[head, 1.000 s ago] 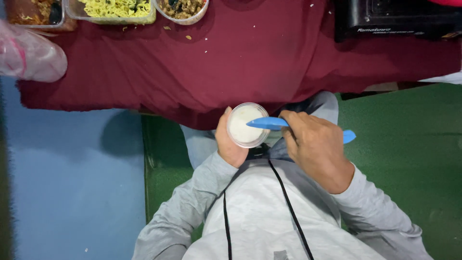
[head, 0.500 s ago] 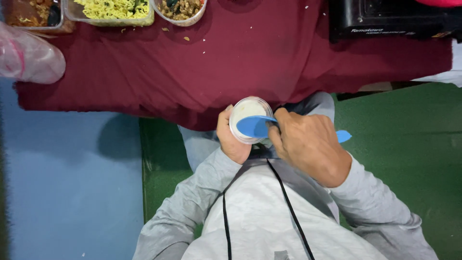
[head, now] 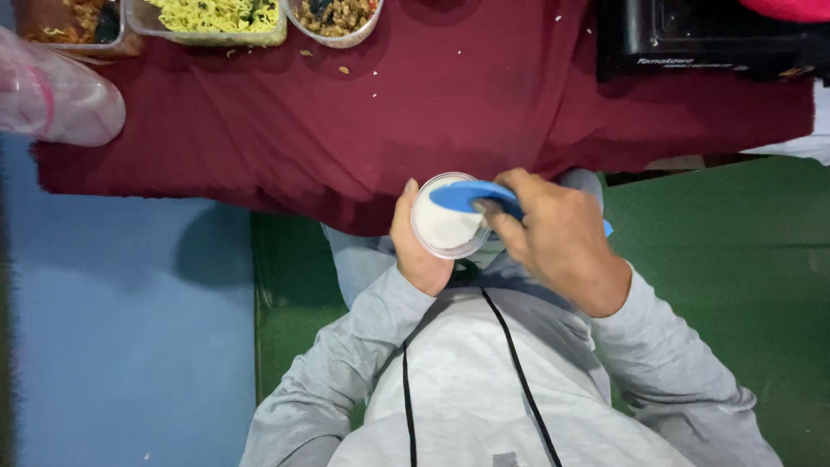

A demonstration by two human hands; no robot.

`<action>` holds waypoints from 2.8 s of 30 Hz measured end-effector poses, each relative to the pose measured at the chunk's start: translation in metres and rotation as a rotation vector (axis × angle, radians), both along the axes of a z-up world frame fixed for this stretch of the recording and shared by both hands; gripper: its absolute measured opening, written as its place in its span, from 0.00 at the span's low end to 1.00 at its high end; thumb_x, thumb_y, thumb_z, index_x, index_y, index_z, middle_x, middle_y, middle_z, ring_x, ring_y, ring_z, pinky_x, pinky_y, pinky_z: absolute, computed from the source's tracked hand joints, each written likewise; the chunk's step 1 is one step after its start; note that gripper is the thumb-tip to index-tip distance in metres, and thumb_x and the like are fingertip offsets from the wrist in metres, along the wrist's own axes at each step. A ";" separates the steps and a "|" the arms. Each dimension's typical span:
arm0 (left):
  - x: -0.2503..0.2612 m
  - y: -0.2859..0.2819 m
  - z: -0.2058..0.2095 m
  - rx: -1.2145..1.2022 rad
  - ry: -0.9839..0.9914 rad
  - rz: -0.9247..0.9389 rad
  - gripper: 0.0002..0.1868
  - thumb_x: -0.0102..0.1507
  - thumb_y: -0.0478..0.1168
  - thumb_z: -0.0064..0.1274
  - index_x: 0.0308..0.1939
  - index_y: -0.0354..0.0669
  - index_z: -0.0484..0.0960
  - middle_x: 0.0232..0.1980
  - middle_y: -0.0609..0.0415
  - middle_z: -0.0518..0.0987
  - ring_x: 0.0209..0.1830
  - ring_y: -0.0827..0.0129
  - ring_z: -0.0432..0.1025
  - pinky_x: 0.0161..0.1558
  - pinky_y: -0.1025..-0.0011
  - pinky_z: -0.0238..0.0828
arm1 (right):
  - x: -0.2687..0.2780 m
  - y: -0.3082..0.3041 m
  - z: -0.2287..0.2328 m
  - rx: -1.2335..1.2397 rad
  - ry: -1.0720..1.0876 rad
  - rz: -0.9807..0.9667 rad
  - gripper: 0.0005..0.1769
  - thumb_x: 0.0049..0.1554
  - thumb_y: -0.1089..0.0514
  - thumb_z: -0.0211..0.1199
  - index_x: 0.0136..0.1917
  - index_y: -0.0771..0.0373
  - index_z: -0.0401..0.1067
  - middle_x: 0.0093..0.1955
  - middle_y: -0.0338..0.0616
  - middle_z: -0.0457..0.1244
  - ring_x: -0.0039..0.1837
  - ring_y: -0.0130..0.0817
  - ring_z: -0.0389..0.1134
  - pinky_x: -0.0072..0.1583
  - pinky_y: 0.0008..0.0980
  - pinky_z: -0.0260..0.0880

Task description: Stirring and scraping the contents of a small cup using a blue spatula

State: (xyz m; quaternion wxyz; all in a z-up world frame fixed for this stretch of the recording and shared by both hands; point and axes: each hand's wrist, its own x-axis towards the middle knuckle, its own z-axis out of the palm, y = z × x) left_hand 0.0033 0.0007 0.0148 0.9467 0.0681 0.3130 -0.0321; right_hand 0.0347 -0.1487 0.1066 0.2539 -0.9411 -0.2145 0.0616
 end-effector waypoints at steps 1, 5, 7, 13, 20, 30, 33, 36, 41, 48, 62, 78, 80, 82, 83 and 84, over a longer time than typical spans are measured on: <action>0.000 -0.001 -0.006 0.001 -0.004 0.002 0.20 0.66 0.54 0.52 0.44 0.41 0.85 0.46 0.43 0.85 0.45 0.58 0.80 0.52 0.60 0.78 | 0.000 0.001 0.000 0.001 -0.004 0.002 0.16 0.55 0.51 0.66 0.54 0.57 0.73 0.37 0.48 0.69 0.43 0.53 0.74 0.42 0.51 0.73; -0.002 -0.002 -0.021 -0.007 -0.003 -0.008 0.20 0.67 0.53 0.51 0.47 0.40 0.85 0.48 0.42 0.85 0.48 0.56 0.80 0.55 0.59 0.78 | -0.010 0.001 -0.004 -0.035 0.046 0.041 0.14 0.55 0.55 0.64 0.55 0.58 0.73 0.35 0.47 0.69 0.41 0.54 0.74 0.41 0.51 0.73; -0.003 -0.002 -0.032 -0.019 -0.009 -0.018 0.20 0.68 0.53 0.51 0.47 0.40 0.85 0.49 0.41 0.85 0.49 0.55 0.80 0.56 0.59 0.77 | -0.016 0.000 -0.008 -0.113 0.103 0.025 0.16 0.56 0.53 0.60 0.57 0.57 0.71 0.34 0.46 0.69 0.40 0.53 0.73 0.41 0.53 0.72; -0.004 -0.003 -0.019 0.064 0.040 -0.064 0.19 0.66 0.53 0.54 0.46 0.40 0.86 0.47 0.44 0.85 0.45 0.58 0.80 0.53 0.62 0.77 | -0.013 -0.001 -0.004 -0.156 -0.015 0.166 0.08 0.60 0.51 0.58 0.47 0.56 0.67 0.32 0.48 0.65 0.38 0.59 0.70 0.36 0.54 0.68; -0.002 0.001 -0.018 0.044 0.018 -0.074 0.18 0.66 0.51 0.54 0.44 0.41 0.86 0.46 0.44 0.85 0.45 0.58 0.81 0.54 0.62 0.78 | -0.007 -0.002 -0.008 -0.196 -0.219 0.184 0.07 0.61 0.49 0.60 0.44 0.51 0.67 0.32 0.39 0.62 0.37 0.46 0.70 0.36 0.45 0.68; -0.003 0.002 0.007 0.053 0.022 -0.120 0.18 0.65 0.52 0.54 0.41 0.40 0.86 0.43 0.45 0.86 0.41 0.60 0.81 0.51 0.63 0.78 | -0.001 -0.008 -0.016 -0.189 -0.375 0.279 0.08 0.67 0.50 0.51 0.48 0.47 0.70 0.35 0.32 0.59 0.37 0.40 0.67 0.41 0.39 0.68; -0.004 0.007 -0.015 0.053 -0.003 -0.143 0.18 0.66 0.51 0.52 0.45 0.40 0.86 0.47 0.45 0.86 0.45 0.59 0.81 0.57 0.63 0.76 | -0.002 -0.010 -0.021 -0.117 -0.298 0.251 0.07 0.57 0.55 0.65 0.51 0.49 0.74 0.38 0.33 0.65 0.42 0.39 0.71 0.44 0.37 0.71; -0.005 0.008 -0.014 0.056 -0.017 -0.160 0.20 0.68 0.52 0.50 0.45 0.38 0.86 0.47 0.43 0.85 0.46 0.58 0.81 0.56 0.61 0.77 | 0.006 -0.009 -0.017 0.261 -0.070 0.102 0.22 0.49 0.54 0.75 0.56 0.58 0.76 0.45 0.49 0.69 0.52 0.53 0.73 0.49 0.48 0.73; 0.005 0.012 -0.034 0.074 -0.092 -0.190 0.22 0.69 0.53 0.49 0.51 0.38 0.84 0.52 0.43 0.84 0.50 0.57 0.80 0.60 0.59 0.74 | 0.015 -0.008 -0.029 0.379 -0.036 -0.015 0.19 0.50 0.57 0.77 0.56 0.52 0.78 0.48 0.38 0.72 0.56 0.42 0.74 0.53 0.39 0.73; 0.004 0.014 -0.004 0.051 -0.162 -0.220 0.28 0.70 0.58 0.47 0.55 0.35 0.82 0.54 0.38 0.82 0.52 0.54 0.79 0.61 0.57 0.73 | 0.022 0.002 -0.005 0.462 0.078 -0.054 0.11 0.52 0.62 0.75 0.49 0.52 0.81 0.36 0.36 0.69 0.43 0.28 0.72 0.44 0.34 0.72; 0.032 0.045 0.044 0.572 -0.184 -0.219 0.30 0.70 0.59 0.42 0.55 0.34 0.81 0.39 0.43 0.80 0.28 0.65 0.74 0.29 0.75 0.73 | 0.059 0.014 -0.013 0.545 0.103 -0.015 0.04 0.56 0.62 0.74 0.41 0.56 0.79 0.29 0.34 0.63 0.36 0.19 0.60 0.39 0.27 0.64; 0.066 0.093 0.001 2.236 -0.550 -0.007 0.64 0.45 0.69 0.74 0.73 0.40 0.61 0.71 0.42 0.68 0.71 0.44 0.62 0.63 0.50 0.55 | 0.131 0.036 -0.084 0.499 0.170 -0.316 0.05 0.46 0.58 0.70 0.30 0.54 0.75 0.24 0.34 0.60 0.31 0.25 0.62 0.34 0.30 0.61; 0.069 0.093 0.005 2.251 -0.564 -0.050 0.64 0.44 0.70 0.74 0.72 0.39 0.62 0.69 0.42 0.70 0.69 0.45 0.65 0.61 0.51 0.55 | 0.126 0.039 -0.079 0.495 0.212 -0.329 0.05 0.47 0.56 0.68 0.30 0.53 0.75 0.24 0.34 0.61 0.32 0.24 0.62 0.35 0.29 0.61; 0.072 0.094 0.009 2.265 -0.578 -0.090 0.64 0.43 0.71 0.73 0.71 0.38 0.63 0.67 0.41 0.72 0.66 0.46 0.67 0.59 0.52 0.55 | 0.123 0.041 -0.073 0.490 0.252 -0.341 0.06 0.48 0.55 0.67 0.30 0.53 0.75 0.25 0.35 0.62 0.32 0.23 0.62 0.35 0.27 0.61; 0.072 0.094 0.012 2.257 -0.578 -0.119 0.63 0.45 0.71 0.73 0.70 0.38 0.63 0.67 0.41 0.72 0.66 0.47 0.68 0.59 0.52 0.55 | 0.121 0.042 -0.071 0.486 0.274 -0.331 0.06 0.47 0.55 0.67 0.30 0.53 0.75 0.25 0.35 0.62 0.32 0.23 0.61 0.35 0.28 0.61; 0.072 0.095 0.015 2.248 -0.579 -0.148 0.62 0.46 0.71 0.72 0.70 0.38 0.62 0.66 0.41 0.73 0.65 0.49 0.69 0.58 0.53 0.55 | 0.119 0.043 -0.069 0.482 0.296 -0.322 0.06 0.47 0.54 0.68 0.30 0.53 0.75 0.25 0.35 0.61 0.32 0.24 0.61 0.35 0.28 0.61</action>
